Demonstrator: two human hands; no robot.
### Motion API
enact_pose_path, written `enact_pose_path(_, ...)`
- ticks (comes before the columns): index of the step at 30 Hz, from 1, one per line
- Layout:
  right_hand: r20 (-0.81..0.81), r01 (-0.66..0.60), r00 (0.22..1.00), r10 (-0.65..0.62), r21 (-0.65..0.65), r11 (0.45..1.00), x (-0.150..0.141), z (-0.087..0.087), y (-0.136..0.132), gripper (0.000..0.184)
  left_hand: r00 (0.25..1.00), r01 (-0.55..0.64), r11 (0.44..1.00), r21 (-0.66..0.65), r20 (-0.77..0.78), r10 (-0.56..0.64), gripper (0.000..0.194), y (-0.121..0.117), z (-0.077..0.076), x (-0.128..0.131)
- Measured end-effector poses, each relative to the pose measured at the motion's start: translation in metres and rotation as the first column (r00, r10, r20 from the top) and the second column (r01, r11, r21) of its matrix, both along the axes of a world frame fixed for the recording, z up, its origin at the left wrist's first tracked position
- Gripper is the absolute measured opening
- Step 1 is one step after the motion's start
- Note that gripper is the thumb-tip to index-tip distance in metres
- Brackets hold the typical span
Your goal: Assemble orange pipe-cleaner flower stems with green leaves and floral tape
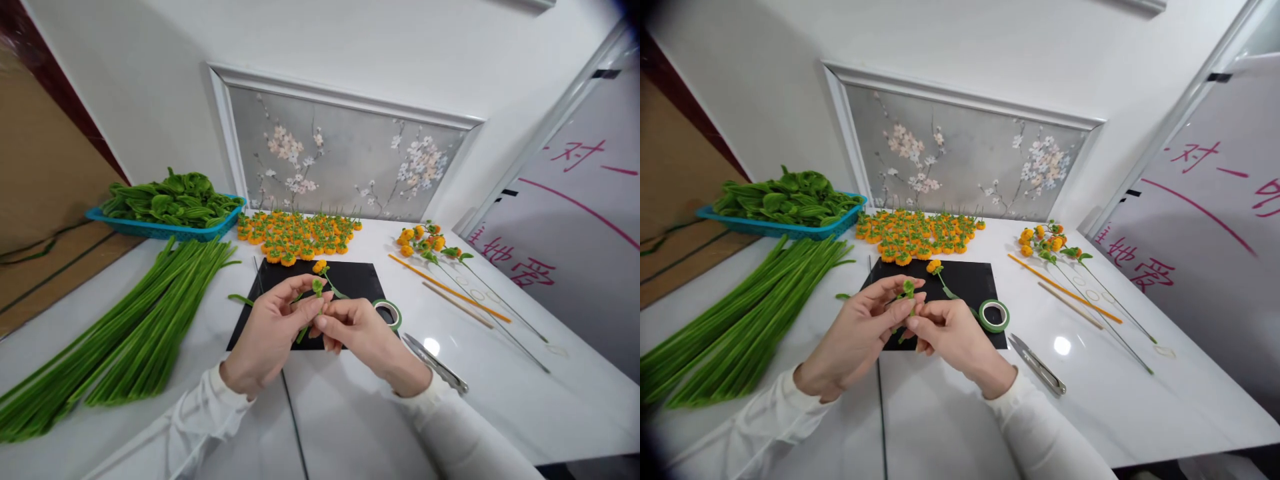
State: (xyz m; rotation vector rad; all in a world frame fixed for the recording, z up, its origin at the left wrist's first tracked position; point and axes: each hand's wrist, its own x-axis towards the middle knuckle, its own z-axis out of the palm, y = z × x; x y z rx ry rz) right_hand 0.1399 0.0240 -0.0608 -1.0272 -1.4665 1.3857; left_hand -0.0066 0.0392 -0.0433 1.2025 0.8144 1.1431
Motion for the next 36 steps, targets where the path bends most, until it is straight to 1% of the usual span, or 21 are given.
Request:
enact_pose_path(2, -0.02, 0.014, 1.0, -0.014, -0.018, 1.0, -0.001, -0.001, 0.0, 0.033, 1.0, 0.001, 1.0, 0.018, 0.004, -0.001, 0.019, 0.002, 0.0, -0.001)
enact_pose_path(5, -0.018, -0.014, 1.0, 0.014, 0.003, 1.0, 0.001, 0.001, -0.002, 0.033, 1.0, 0.005, 0.998, 0.066, -0.014, -0.004, 0.023, 0.007, 0.0, -0.006)
enact_pose_path(8, -0.009, -0.09, 0.996, 0.09, 0.022, 0.996, 0.006, 0.004, -0.003, 0.033, 0.996, 0.015, 0.992, 0.124, -0.086, -0.004, 0.018, 0.011, 0.0, -0.012)
enact_pose_path(10, -0.001, -0.153, 0.988, 0.153, 0.014, 0.988, 0.009, 0.007, -0.003, 0.033, 0.99, 0.042, 0.99, 0.133, -0.142, -0.023, 0.015, 0.013, -0.001, -0.015)
enact_pose_path(12, 0.006, -0.199, 0.98, 0.199, 0.011, 0.98, 0.013, 0.009, -0.003, 0.033, 0.981, 0.091, 0.989, 0.117, -0.179, -0.069, 0.017, 0.014, -0.001, -0.016)
enact_pose_path(13, 0.012, -0.203, 0.979, 0.203, 0.009, 0.979, 0.015, 0.01, -0.003, 0.033, 0.978, 0.113, 0.987, 0.112, -0.19, -0.091, 0.02, 0.015, -0.001, -0.016)
enact_pose_path(15, 0.036, -0.141, 0.989, 0.141, -0.013, 0.99, 0.019, 0.01, -0.003, 0.031, 0.976, 0.125, 0.985, 0.118, -0.195, -0.101, 0.033, 0.018, 0.001, -0.016)
enact_pose_path(17, 0.111, -0.013, 0.994, 0.019, -0.051, 0.999, 0.023, 0.005, -0.003, 0.028, 0.982, 0.065, 0.99, 0.129, -0.184, -0.041, 0.044, 0.021, 0.004, -0.016)
enact_pose_path(19, 0.242, 0.102, 0.967, -0.083, -0.064, 0.993, 0.025, -0.004, -0.004, 0.023, 0.983, -0.059, 0.991, 0.122, -0.164, 0.079, 0.041, 0.025, 0.005, -0.018)
enact_pose_path(21, 0.375, 0.156, 0.918, -0.127, -0.049, 0.987, 0.027, -0.014, -0.006, 0.021, 0.971, -0.177, 0.979, 0.102, -0.143, 0.191, 0.032, 0.028, 0.005, -0.02)
enact_pose_path(22, 0.427, 0.177, 0.893, -0.144, -0.038, 0.984, 0.027, -0.018, -0.007, 0.022, 0.965, -0.216, 0.972, 0.094, -0.131, 0.227, 0.03, 0.028, 0.004, -0.02)
enact_pose_path(24, 0.498, 0.204, 0.851, -0.168, -0.019, 0.979, 0.026, -0.025, -0.007, 0.026, 0.959, -0.255, 0.964, 0.082, -0.104, 0.262, 0.027, 0.027, 0.003, -0.021)
enact_pose_path(26, 0.536, 0.206, 0.83, -0.155, -0.036, 0.978, 0.025, -0.027, -0.006, 0.03, 0.959, -0.264, 0.962, 0.075, -0.084, 0.27, 0.027, 0.026, 0.003, -0.021)
enact_pose_path(29, 0.55, 0.187, 0.828, -0.105, -0.095, 0.978, 0.024, -0.028, -0.004, 0.033, 0.96, -0.27, 0.961, 0.067, -0.055, 0.274, 0.024, 0.025, 0.005, -0.022)
enact_pose_path(33, 0.545, 0.116, 0.838, -0.019, -0.144, 0.983, 0.032, -0.028, -0.005, 0.04, 0.96, -0.278, 0.958, 0.078, -0.012, 0.279, 0.015, 0.019, 0.008, -0.016)
enact_pose_path(34, 0.541, 0.116, 0.841, -0.012, -0.158, 0.981, 0.036, -0.025, -0.005, 0.041, 0.966, -0.256, 0.963, 0.084, -0.02, 0.258, 0.016, 0.014, 0.007, -0.01)
enact_pose_path(35, 0.533, 0.135, 0.846, -0.028, -0.162, 0.978, 0.041, -0.021, -0.004, 0.041, 0.977, -0.205, 0.975, 0.085, -0.04, 0.209, 0.019, 0.005, 0.004, -0.002)
enact_pose_path(36, 0.515, 0.173, 0.854, -0.073, -0.147, 0.974, 0.047, -0.014, -0.002, 0.041, 0.989, -0.135, 0.988, 0.069, -0.059, 0.139, 0.023, -0.006, 0.001, 0.008)
